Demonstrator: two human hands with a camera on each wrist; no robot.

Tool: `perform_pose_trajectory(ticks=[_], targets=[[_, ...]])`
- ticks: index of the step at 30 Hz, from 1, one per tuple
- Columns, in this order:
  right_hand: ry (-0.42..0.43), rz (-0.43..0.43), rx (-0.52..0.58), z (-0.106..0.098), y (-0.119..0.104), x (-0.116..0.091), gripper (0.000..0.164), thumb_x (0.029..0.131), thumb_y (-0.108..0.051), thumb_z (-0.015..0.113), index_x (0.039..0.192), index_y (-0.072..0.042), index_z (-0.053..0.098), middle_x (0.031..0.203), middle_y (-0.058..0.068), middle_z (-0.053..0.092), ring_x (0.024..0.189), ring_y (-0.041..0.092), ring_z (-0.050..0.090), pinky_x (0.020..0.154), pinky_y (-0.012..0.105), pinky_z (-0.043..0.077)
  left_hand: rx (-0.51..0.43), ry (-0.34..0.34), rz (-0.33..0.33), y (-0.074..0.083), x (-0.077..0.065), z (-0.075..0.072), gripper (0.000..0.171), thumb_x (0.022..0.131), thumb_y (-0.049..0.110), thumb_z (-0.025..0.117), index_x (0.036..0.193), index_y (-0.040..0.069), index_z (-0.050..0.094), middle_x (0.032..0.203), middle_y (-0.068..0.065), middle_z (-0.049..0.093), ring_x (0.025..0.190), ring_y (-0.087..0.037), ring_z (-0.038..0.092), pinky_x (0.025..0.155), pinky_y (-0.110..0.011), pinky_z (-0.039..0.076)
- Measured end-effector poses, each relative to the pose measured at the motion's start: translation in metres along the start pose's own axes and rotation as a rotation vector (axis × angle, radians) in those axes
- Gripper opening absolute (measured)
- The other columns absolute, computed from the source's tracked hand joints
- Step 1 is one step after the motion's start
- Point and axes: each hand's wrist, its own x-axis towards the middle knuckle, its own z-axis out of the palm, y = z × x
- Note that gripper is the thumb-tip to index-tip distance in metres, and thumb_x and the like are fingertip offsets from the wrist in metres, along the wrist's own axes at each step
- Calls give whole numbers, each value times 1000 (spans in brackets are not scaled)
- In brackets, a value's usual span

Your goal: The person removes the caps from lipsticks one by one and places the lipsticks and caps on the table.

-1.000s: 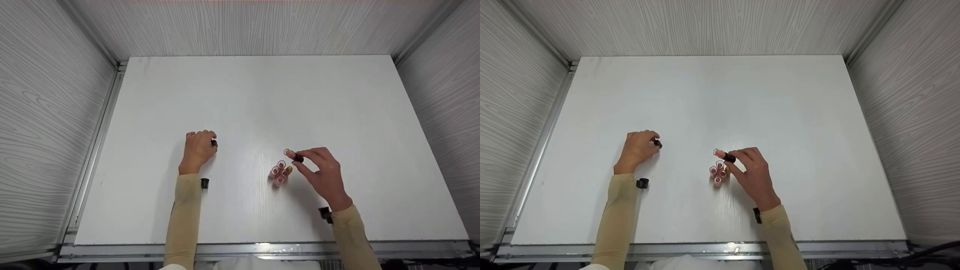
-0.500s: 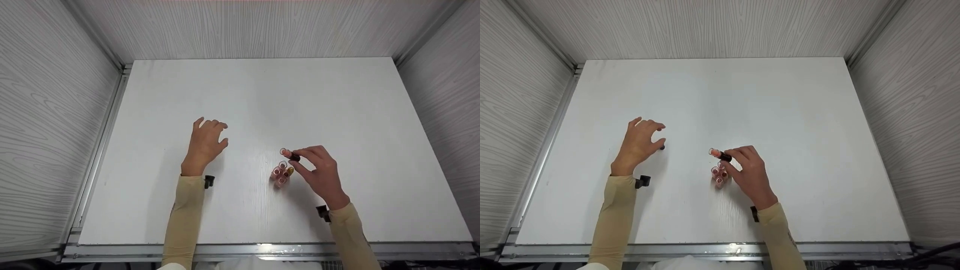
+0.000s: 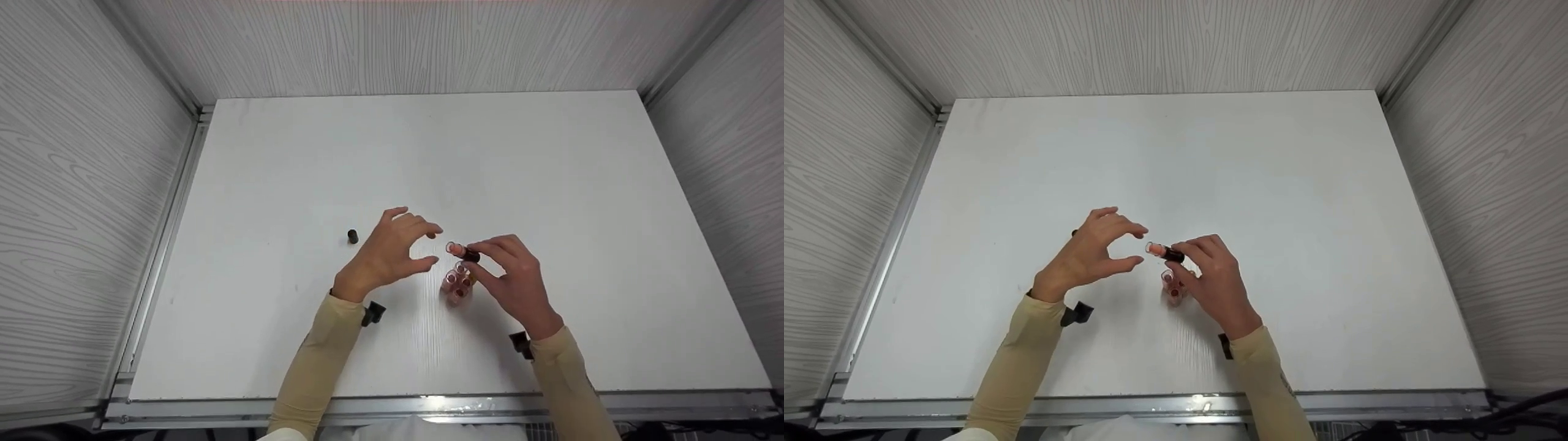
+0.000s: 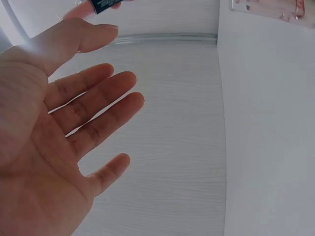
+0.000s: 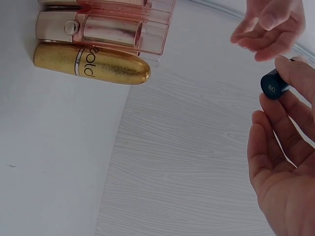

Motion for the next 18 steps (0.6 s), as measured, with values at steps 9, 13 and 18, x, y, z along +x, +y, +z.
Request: perform_pose_trajectory(ticks=[9, 13, 18], targets=[[-19, -24, -13, 2, -2, 0, 30, 79, -8, 86, 107, -8, 76, 97, 4, 70, 94, 19, 62, 82, 30, 52, -59, 73, 137, 17, -1, 4, 28, 86, 17, 78, 112, 9, 73, 100, 0, 76, 91, -15, 68, 108, -44, 43], [-14, -36, -4, 3, -3, -1, 31, 77, -6, 86, 106, -8, 76, 97, 3, 69, 93, 20, 61, 81, 29, 52, -41, 92, 171, 20, -2, 6, 23, 86, 15, 78, 108, 11, 74, 97, 2, 75, 86, -13, 68, 105, -43, 45], [-13, -34, 6, 5, -3, -2, 30, 77, -6, 86, 105, -8, 76, 96, 3, 69, 92, 20, 61, 80, 28, 51, -26, 132, 209, 20, -2, 7, 13, 90, 17, 75, 103, 12, 75, 92, 3, 75, 84, -13, 68, 100, -40, 48]])
